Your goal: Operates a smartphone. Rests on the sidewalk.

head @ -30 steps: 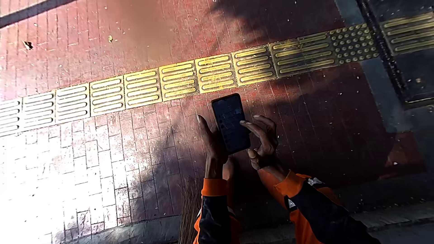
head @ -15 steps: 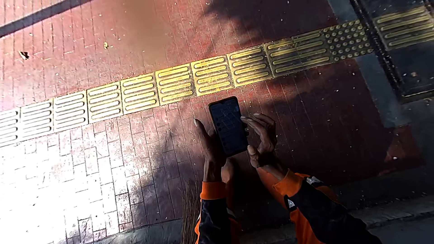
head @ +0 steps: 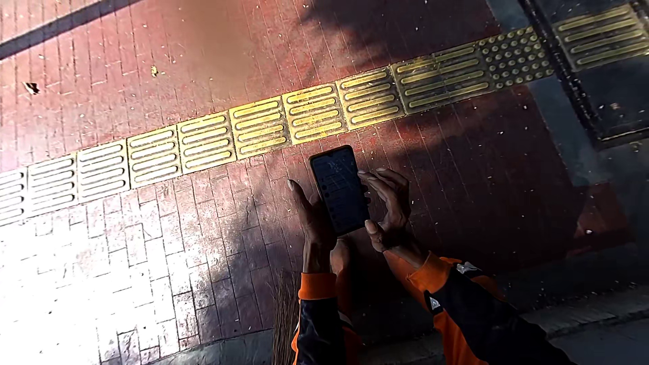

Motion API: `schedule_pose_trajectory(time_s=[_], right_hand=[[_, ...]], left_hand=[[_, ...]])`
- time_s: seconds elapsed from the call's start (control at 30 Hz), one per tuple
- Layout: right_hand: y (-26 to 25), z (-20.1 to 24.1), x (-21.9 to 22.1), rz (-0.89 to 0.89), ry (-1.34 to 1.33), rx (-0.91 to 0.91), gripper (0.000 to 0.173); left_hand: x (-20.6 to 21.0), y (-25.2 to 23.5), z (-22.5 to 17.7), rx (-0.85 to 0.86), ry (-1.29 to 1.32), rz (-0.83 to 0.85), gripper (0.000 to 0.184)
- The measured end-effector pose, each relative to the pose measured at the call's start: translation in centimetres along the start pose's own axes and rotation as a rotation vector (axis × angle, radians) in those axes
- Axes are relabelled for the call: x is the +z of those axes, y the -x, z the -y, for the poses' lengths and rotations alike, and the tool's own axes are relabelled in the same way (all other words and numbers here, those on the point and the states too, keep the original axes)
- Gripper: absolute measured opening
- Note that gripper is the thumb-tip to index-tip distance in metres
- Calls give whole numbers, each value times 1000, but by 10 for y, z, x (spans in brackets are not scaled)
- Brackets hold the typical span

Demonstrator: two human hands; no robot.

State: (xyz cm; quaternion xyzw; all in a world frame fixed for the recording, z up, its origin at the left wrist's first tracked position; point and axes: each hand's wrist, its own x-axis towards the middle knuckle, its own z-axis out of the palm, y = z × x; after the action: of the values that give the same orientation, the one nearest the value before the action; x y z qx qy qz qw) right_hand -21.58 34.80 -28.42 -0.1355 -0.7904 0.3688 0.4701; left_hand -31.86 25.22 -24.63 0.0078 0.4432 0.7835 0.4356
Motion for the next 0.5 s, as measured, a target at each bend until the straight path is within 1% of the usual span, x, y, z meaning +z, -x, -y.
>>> schedule_pose_trajectory(time_s=[0.13, 0.23, 0.3, 0.4, 0.5], right_hand=[[2, -1, 3, 46, 37, -47, 83], [3, -2, 5, 135, 72, -34, 87], [4, -3, 5, 156, 66, -22, 88], [2, -1, 1, 95, 36, -41, 86], [2, 0, -3, 43, -5, -43, 81]], left_hand=[[0, -1, 1, -1, -2, -18, 107], [0, -2, 2, -5, 13, -10, 105], [-1, -2, 3, -14, 13, 2, 106], [0, -1, 1, -18, 3, -16, 107], [-4, 0, -2, -8, 42, 56, 108]])
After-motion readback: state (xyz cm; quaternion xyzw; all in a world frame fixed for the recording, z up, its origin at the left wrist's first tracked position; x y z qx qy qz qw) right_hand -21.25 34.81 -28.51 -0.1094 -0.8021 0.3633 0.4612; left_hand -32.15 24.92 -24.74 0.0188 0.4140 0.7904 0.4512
